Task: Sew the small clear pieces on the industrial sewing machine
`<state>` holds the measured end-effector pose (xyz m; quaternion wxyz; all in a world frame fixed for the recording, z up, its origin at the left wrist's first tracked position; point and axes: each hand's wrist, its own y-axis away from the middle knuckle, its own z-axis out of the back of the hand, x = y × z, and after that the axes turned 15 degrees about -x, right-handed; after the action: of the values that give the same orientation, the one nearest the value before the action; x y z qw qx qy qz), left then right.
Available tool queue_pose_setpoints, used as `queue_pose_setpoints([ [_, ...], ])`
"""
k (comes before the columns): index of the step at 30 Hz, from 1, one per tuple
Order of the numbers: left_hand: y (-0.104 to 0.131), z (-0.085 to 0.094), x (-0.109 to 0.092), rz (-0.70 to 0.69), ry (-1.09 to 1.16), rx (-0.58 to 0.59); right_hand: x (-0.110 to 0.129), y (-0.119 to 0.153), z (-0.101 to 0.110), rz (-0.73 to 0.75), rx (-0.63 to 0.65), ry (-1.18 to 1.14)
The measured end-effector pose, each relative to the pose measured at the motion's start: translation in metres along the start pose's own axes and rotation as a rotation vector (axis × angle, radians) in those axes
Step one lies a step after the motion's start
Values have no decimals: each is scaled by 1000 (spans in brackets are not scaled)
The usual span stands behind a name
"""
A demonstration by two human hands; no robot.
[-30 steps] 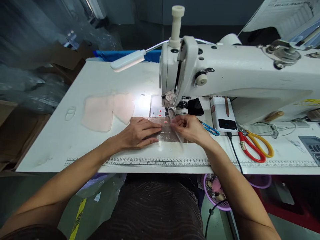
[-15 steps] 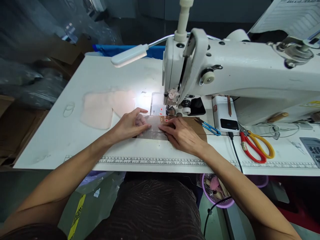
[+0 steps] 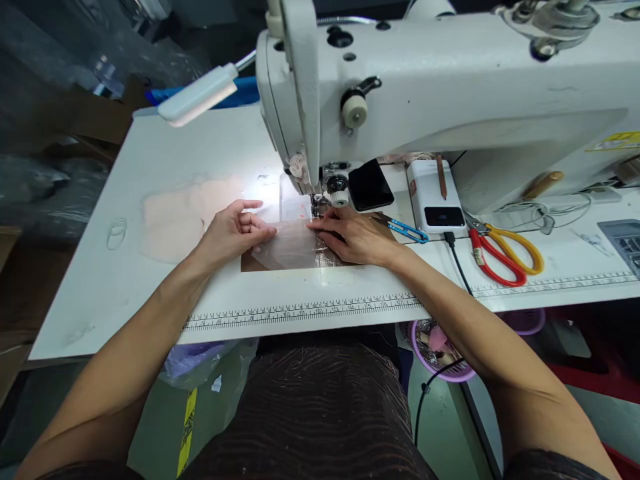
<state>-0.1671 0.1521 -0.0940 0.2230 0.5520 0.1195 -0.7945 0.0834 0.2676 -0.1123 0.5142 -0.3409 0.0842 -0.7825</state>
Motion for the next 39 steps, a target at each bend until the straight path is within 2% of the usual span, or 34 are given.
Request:
queue_pose_setpoints([
  [5,-3,-1,-2,45,27,-18,-1,3,1,-17,-39,-35],
  [13,1,-2,-3,10,3,-22,-2,5,-6,18,-88,-38],
  [23,0,-3,-4,19,9,-30,-1,6,1,-32,-54,-83],
  [32,-2,-2,1,25,10,-10,2,7,3,101,-27,-100],
  [34,-1,-2,-2,-70,-77,-79,2,7,3,98,-28,-91],
  [37,0,-6,-11,-426,-349,-268,2,8,3,95,-20,-85],
  [38,0,-9,-14,-564,-446,-271,2,8,3,98,-20,-85],
  [39,-1,-13,-16,-684,-530,-223,2,8,3,99,-21,-85],
])
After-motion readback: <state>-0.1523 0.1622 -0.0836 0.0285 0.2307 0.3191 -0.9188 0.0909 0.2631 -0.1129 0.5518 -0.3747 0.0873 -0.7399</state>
